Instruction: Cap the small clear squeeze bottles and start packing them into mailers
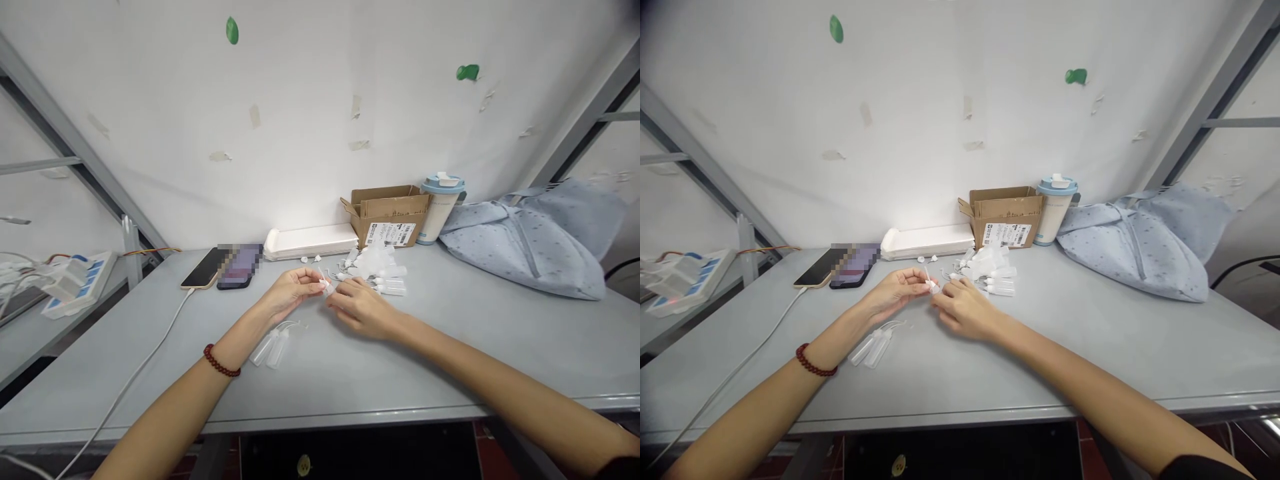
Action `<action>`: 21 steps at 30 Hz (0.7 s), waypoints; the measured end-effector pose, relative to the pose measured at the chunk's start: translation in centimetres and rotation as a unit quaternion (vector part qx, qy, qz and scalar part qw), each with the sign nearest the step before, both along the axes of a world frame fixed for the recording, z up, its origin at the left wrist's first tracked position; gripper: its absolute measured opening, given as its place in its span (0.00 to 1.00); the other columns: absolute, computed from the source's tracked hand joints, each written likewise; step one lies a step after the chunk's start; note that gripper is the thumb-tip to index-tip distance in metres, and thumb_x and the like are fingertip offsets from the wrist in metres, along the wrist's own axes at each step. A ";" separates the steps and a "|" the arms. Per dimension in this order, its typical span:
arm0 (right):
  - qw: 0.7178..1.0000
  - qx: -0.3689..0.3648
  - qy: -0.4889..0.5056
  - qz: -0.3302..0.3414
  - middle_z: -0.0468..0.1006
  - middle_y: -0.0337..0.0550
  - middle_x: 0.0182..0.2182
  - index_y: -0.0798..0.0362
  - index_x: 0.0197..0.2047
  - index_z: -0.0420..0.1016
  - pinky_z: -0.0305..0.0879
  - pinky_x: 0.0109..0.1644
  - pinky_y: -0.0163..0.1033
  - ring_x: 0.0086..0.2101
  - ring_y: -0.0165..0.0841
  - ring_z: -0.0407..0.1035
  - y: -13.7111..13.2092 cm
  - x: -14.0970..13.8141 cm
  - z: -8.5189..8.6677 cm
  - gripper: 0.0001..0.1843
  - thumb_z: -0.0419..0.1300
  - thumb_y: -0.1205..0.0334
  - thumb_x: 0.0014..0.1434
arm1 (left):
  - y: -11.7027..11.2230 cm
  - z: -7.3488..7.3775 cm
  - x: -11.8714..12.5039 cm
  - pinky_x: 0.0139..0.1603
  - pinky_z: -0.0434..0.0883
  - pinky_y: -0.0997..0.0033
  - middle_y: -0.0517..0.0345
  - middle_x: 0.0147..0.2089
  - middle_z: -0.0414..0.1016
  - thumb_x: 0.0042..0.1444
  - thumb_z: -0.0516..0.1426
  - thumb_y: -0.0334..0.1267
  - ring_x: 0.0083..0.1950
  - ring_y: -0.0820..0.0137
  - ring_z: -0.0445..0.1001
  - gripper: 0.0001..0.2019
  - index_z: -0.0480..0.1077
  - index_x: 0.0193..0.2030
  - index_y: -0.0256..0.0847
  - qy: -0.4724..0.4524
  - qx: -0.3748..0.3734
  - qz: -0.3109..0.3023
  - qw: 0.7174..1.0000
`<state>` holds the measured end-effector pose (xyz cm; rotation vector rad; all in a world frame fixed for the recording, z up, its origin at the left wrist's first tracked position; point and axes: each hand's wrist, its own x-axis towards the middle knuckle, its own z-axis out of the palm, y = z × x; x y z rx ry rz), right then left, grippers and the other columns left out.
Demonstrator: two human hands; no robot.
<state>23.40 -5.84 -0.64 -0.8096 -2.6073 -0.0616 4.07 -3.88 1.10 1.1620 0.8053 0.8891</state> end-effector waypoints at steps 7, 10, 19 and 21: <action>0.999 -0.026 -0.005 0.019 0.71 0.46 0.33 0.54 0.38 0.70 0.55 0.43 0.40 0.35 0.34 0.63 -0.2 -0.1 -0.3 0.09 0.50 0.68 0.57 | -0.4 0.3 -0.1 0.44 0.65 0.69 0.55 0.35 0.75 0.42 0.65 0.34 0.37 0.71 0.72 0.11 0.69 0.32 0.36 0.062 0.007 -0.022 0.998; 0.998 -0.052 0.014 0.023 0.71 0.47 0.34 0.54 0.39 0.70 0.57 0.42 0.40 0.35 0.34 0.64 -0.2 -0.1 -0.4 0.10 0.50 0.69 0.57 | -0.4 0.6 -0.2 0.43 0.66 0.68 0.54 0.35 0.76 0.41 0.65 0.35 0.36 0.70 0.73 0.13 0.69 0.33 0.36 0.089 0.024 -0.016 0.996; 0.959 -0.223 0.157 0.078 0.73 0.40 0.28 0.55 0.30 0.73 0.60 0.35 0.32 0.29 0.28 0.65 0.1 -0.2 -0.2 0.15 0.48 0.78 0.55 | -0.4 0.7 -0.3 0.49 0.65 0.63 0.53 0.37 0.77 0.44 0.64 0.36 0.43 0.65 0.73 0.13 0.68 0.35 0.38 0.100 0.069 -0.064 0.991; 0.950 -0.254 0.164 0.071 0.73 0.39 0.28 0.55 0.29 0.73 0.60 0.34 0.32 0.28 0.27 0.65 0.2 -0.2 -0.3 0.15 0.48 0.78 0.54 | -0.4 0.7 -0.4 0.49 0.65 0.63 0.53 0.38 0.77 0.45 0.64 0.36 0.44 0.65 0.73 0.12 0.68 0.36 0.38 0.103 0.078 -0.073 0.989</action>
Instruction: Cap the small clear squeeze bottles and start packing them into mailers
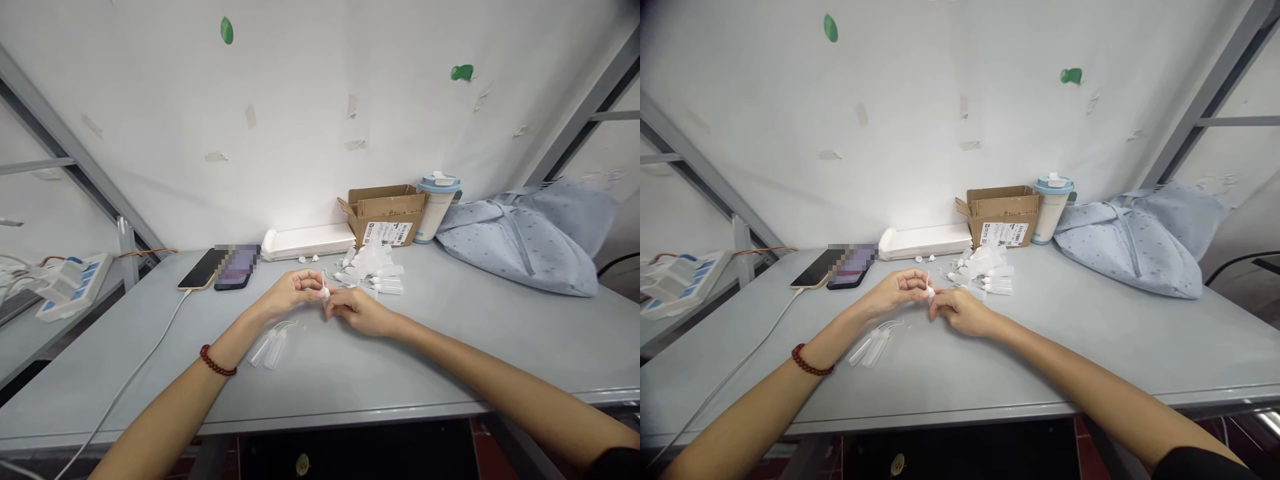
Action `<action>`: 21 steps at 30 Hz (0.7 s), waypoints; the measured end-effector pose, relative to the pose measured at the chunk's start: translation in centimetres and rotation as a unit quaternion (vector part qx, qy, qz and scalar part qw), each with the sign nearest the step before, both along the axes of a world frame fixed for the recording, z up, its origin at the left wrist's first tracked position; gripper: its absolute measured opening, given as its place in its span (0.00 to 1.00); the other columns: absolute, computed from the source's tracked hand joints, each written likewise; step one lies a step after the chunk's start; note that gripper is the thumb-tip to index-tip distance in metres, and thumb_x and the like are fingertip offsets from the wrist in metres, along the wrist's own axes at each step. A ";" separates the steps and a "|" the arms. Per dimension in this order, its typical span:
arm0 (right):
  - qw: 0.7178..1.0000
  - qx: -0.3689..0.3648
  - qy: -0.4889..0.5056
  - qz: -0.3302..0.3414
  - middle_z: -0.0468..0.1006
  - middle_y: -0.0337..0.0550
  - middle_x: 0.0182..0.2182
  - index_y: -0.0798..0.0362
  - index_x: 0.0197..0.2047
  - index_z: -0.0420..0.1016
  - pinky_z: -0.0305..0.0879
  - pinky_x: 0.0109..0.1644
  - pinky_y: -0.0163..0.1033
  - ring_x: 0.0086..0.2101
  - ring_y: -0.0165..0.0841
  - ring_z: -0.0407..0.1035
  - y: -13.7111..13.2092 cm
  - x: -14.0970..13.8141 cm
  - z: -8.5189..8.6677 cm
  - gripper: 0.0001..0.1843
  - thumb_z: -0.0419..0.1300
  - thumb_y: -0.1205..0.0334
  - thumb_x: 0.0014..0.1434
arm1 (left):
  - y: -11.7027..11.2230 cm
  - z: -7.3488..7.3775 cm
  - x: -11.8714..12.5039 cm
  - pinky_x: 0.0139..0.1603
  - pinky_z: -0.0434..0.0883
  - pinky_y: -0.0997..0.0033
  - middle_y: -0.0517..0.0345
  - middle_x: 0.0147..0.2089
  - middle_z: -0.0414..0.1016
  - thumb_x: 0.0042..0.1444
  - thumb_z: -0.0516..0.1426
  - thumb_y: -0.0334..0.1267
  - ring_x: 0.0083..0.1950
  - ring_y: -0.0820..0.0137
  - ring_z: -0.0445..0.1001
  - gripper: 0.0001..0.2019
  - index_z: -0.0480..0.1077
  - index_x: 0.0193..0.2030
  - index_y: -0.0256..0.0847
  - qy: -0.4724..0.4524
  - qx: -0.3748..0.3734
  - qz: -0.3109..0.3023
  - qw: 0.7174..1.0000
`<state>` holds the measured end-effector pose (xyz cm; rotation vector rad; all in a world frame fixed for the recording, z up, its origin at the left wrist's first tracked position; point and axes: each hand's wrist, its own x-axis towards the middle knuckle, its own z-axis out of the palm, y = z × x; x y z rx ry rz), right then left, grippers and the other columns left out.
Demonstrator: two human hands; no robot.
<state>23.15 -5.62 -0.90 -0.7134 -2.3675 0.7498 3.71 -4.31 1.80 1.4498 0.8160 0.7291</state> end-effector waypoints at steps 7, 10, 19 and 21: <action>0.999 -0.047 0.000 -0.006 0.73 0.39 0.28 0.55 0.28 0.73 0.60 0.35 0.33 0.28 0.27 0.65 0.1 0.0 0.3 0.15 0.48 0.78 0.54 | 0.4 -0.2 -0.3 0.50 0.64 0.62 0.50 0.41 0.76 0.48 0.62 0.38 0.44 0.64 0.73 0.13 0.67 0.39 0.38 -0.003 0.017 -0.038 0.999; 0.999 -0.048 0.003 -0.006 0.73 0.39 0.28 0.55 0.28 0.73 0.60 0.35 0.33 0.28 0.27 0.65 0.1 0.0 0.3 0.15 0.48 0.79 0.53 | 0.5 -0.3 -0.3 0.49 0.64 0.63 0.50 0.41 0.75 0.49 0.61 0.39 0.44 0.64 0.72 0.13 0.68 0.41 0.38 0.016 0.036 -0.022 0.999; 0.999 -0.037 0.005 0.005 0.73 0.39 0.28 0.55 0.27 0.73 0.61 0.37 0.33 0.30 0.28 0.66 0.3 0.0 0.1 0.16 0.48 0.80 0.51 | 0.6 -0.4 -0.1 0.43 0.66 0.68 0.55 0.34 0.73 0.44 0.64 0.38 0.36 0.69 0.70 0.13 0.72 0.37 0.37 0.046 0.046 0.014 0.998; 0.999 -0.042 0.004 0.008 0.73 0.39 0.29 0.55 0.28 0.73 0.61 0.37 0.33 0.31 0.28 0.66 0.3 0.1 0.2 0.16 0.48 0.80 0.52 | 0.6 -0.4 -0.1 0.42 0.66 0.69 0.55 0.34 0.73 0.44 0.64 0.37 0.36 0.70 0.70 0.12 0.72 0.36 0.37 0.048 0.055 0.014 0.997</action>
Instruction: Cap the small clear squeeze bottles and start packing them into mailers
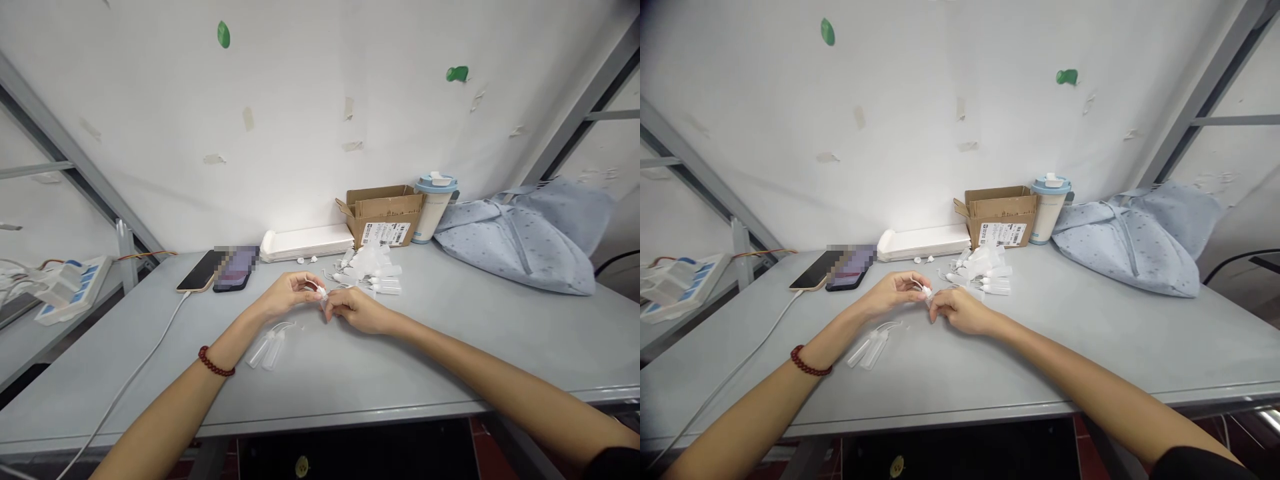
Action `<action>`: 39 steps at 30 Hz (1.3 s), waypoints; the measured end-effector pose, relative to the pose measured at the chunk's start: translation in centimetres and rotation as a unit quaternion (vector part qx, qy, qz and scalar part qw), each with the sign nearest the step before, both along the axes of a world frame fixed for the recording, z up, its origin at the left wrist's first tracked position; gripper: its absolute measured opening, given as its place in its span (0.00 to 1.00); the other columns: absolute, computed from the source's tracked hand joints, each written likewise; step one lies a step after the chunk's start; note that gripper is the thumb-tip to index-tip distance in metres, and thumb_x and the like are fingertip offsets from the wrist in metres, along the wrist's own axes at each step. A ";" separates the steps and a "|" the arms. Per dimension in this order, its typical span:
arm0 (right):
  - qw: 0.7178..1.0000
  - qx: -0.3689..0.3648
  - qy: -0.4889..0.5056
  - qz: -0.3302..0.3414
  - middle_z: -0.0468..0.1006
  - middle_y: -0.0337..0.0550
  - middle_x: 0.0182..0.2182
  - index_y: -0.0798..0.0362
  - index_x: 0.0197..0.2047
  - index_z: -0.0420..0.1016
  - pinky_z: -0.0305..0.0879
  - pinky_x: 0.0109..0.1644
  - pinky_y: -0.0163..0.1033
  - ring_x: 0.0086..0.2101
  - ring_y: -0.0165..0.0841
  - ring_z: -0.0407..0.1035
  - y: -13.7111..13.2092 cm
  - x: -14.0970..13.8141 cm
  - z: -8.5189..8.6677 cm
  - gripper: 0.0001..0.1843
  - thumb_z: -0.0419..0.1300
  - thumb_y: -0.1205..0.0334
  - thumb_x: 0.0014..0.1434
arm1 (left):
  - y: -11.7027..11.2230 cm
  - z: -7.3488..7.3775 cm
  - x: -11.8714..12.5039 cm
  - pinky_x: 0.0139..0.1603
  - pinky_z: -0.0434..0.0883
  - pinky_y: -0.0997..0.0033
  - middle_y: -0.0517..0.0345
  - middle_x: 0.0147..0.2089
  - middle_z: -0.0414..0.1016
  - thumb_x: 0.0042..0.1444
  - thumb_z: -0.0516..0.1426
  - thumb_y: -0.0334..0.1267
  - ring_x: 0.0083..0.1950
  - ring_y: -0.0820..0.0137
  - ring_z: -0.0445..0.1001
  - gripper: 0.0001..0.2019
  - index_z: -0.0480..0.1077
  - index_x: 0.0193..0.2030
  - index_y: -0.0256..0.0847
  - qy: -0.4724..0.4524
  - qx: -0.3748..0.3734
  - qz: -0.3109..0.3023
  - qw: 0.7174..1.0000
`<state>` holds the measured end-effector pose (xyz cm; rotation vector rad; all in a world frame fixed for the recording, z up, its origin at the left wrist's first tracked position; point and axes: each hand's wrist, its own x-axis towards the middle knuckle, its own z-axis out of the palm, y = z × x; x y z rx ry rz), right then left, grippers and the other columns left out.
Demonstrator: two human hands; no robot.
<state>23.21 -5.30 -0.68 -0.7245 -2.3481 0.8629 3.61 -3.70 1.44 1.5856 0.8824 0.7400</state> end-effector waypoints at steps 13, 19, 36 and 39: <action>1.000 -0.023 -0.002 0.007 0.73 0.39 0.29 0.55 0.28 0.73 0.61 0.36 0.33 0.30 0.27 0.65 0.0 0.1 0.0 0.16 0.47 0.80 0.52 | 0.4 0.1 -0.6 0.44 0.67 0.68 0.51 0.41 0.74 0.45 0.63 0.37 0.42 0.66 0.71 0.14 0.71 0.40 0.38 0.008 0.014 -0.053 0.998; 1.000 -0.009 -0.007 0.002 0.73 0.39 0.29 0.55 0.28 0.73 0.60 0.36 0.33 0.30 0.28 0.64 0.0 0.1 -0.1 0.16 0.48 0.80 0.52 | 0.6 -0.4 -0.5 0.43 0.67 0.67 0.51 0.40 0.74 0.44 0.64 0.37 0.40 0.67 0.71 0.12 0.73 0.38 0.38 0.005 0.020 -0.015 1.000; 0.999 -0.034 0.011 0.014 0.73 0.39 0.30 0.56 0.28 0.73 0.59 0.36 0.32 0.30 0.27 0.64 0.3 0.2 -0.3 0.16 0.48 0.80 0.51 | 0.4 -0.2 -0.4 0.43 0.66 0.66 0.50 0.42 0.75 0.45 0.63 0.38 0.38 0.68 0.72 0.15 0.74 0.40 0.36 -0.014 0.024 -0.009 1.000; 0.999 -0.036 0.008 0.012 0.73 0.40 0.30 0.56 0.28 0.73 0.59 0.36 0.32 0.30 0.27 0.64 0.3 0.1 -0.3 0.16 0.48 0.80 0.51 | 0.4 -0.3 -0.4 0.43 0.66 0.65 0.51 0.41 0.75 0.44 0.64 0.38 0.37 0.69 0.72 0.15 0.73 0.40 0.36 -0.007 0.016 -0.004 1.000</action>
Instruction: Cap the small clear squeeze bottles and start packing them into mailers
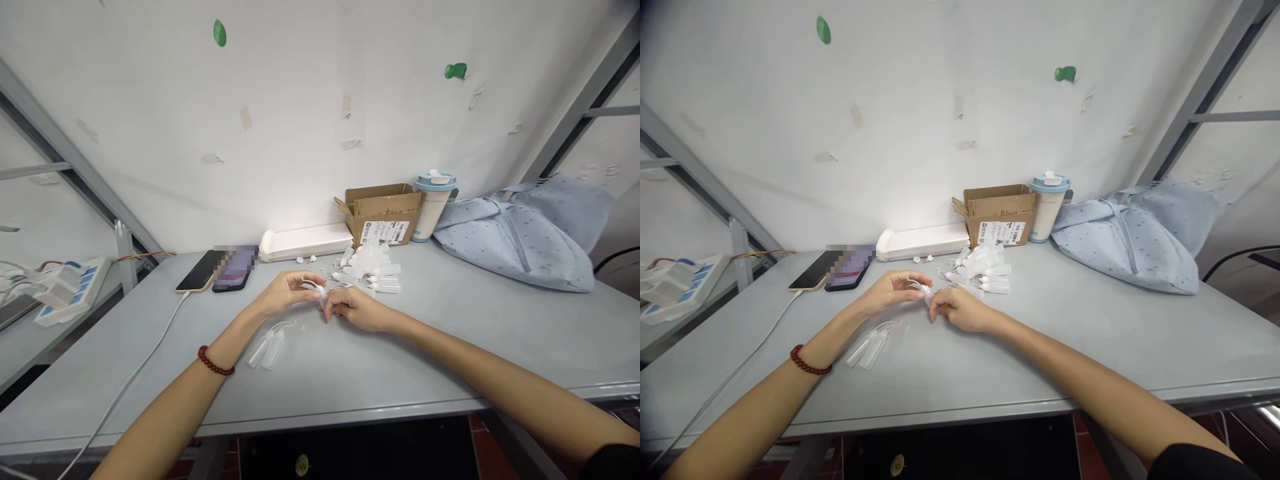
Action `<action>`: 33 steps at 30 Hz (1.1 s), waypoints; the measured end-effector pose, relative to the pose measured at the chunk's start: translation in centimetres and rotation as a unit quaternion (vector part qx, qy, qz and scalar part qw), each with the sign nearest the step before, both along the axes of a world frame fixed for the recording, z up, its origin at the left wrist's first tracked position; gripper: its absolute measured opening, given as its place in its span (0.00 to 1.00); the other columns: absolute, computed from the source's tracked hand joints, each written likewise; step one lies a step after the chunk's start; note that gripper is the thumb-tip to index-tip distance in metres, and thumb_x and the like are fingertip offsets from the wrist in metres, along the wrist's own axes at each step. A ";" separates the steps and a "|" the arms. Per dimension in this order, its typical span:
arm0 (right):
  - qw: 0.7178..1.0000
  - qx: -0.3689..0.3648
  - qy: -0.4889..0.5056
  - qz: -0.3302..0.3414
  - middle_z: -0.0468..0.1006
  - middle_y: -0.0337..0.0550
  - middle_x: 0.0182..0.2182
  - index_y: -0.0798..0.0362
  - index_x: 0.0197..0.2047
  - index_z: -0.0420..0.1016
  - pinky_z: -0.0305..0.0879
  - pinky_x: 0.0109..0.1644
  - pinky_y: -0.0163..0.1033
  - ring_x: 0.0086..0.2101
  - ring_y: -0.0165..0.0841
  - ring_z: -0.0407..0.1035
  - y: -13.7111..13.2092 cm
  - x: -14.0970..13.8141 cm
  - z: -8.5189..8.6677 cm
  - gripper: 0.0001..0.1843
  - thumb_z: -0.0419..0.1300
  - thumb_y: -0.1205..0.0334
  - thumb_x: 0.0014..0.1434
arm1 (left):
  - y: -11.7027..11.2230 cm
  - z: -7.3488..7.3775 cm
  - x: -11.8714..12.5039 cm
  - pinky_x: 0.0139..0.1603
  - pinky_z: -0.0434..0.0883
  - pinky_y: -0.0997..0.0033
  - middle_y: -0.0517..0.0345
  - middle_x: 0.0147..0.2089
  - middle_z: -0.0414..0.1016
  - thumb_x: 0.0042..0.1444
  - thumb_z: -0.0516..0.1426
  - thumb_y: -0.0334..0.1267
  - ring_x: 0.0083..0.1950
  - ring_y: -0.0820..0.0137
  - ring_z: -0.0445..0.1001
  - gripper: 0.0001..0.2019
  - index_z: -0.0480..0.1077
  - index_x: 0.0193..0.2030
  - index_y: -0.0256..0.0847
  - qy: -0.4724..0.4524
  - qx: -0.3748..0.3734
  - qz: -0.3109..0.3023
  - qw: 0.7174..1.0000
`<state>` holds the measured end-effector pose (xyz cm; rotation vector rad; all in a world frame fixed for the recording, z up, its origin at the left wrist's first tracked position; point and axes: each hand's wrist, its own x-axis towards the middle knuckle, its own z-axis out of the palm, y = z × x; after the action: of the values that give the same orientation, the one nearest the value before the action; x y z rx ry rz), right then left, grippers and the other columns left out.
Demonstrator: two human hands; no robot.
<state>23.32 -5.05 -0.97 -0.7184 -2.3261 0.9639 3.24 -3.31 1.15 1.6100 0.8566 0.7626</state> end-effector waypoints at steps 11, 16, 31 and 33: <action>1.000 0.000 0.005 -0.002 0.73 0.39 0.29 0.56 0.27 0.73 0.59 0.35 0.32 0.29 0.27 0.64 0.0 0.0 0.1 0.16 0.48 0.80 0.51 | -0.1 0.0 0.1 0.45 0.66 0.64 0.49 0.42 0.75 0.47 0.62 0.37 0.40 0.67 0.72 0.15 0.73 0.42 0.36 -0.014 0.001 -0.017 1.000; 1.000 0.003 0.001 -0.004 0.73 0.39 0.29 0.56 0.28 0.73 0.59 0.36 0.32 0.30 0.27 0.64 0.0 0.0 0.0 0.16 0.48 0.80 0.51 | -0.1 0.1 0.1 0.44 0.67 0.64 0.49 0.44 0.74 0.44 0.63 0.37 0.39 0.67 0.72 0.16 0.73 0.42 0.36 0.007 0.004 -0.014 1.000; 1.000 0.000 -0.004 -0.007 0.73 0.39 0.29 0.55 0.28 0.73 0.59 0.36 0.32 0.30 0.28 0.64 -0.1 0.0 0.1 0.16 0.48 0.79 0.51 | 0.1 -0.2 0.2 0.43 0.66 0.66 0.55 0.35 0.75 0.43 0.64 0.39 0.35 0.70 0.71 0.13 0.74 0.37 0.37 0.006 -0.003 0.013 1.000; 1.000 0.000 -0.003 -0.007 0.73 0.39 0.29 0.55 0.28 0.73 0.59 0.36 0.32 0.30 0.27 0.64 -0.1 0.0 0.0 0.16 0.48 0.79 0.51 | 0.2 -0.2 0.1 0.42 0.66 0.66 0.55 0.34 0.75 0.44 0.64 0.39 0.35 0.70 0.71 0.13 0.74 0.37 0.36 0.008 -0.001 0.005 1.000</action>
<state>23.35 -5.12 -0.97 -0.7371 -2.3235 0.9567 3.32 -3.09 0.93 1.6128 0.8772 0.7570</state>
